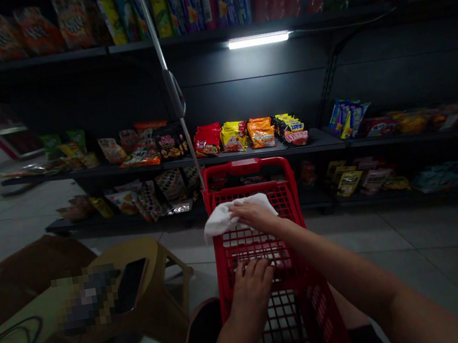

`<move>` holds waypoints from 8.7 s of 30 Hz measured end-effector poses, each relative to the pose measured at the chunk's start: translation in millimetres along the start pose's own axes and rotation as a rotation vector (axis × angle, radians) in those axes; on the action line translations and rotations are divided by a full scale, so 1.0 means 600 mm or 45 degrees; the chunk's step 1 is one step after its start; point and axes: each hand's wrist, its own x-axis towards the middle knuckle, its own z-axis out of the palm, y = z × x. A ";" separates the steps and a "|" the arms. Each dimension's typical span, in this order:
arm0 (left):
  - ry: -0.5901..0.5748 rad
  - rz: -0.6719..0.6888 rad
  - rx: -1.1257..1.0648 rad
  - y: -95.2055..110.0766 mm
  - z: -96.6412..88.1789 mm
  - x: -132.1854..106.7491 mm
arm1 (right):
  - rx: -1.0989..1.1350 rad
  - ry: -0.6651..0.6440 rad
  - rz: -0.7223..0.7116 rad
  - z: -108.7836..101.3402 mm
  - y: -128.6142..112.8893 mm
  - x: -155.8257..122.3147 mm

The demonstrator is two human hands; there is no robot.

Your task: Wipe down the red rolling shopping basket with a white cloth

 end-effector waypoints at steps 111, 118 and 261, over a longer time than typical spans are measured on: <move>-0.076 0.051 -0.029 -0.002 -0.015 -0.005 | 0.055 0.171 0.007 0.019 -0.036 0.048; -0.112 0.070 0.016 0.001 -0.021 -0.003 | 0.362 -0.223 -0.526 0.008 -0.090 -0.059; -0.156 0.012 -0.100 0.017 -0.070 -0.040 | -0.284 -0.306 0.216 -0.090 -0.116 -0.244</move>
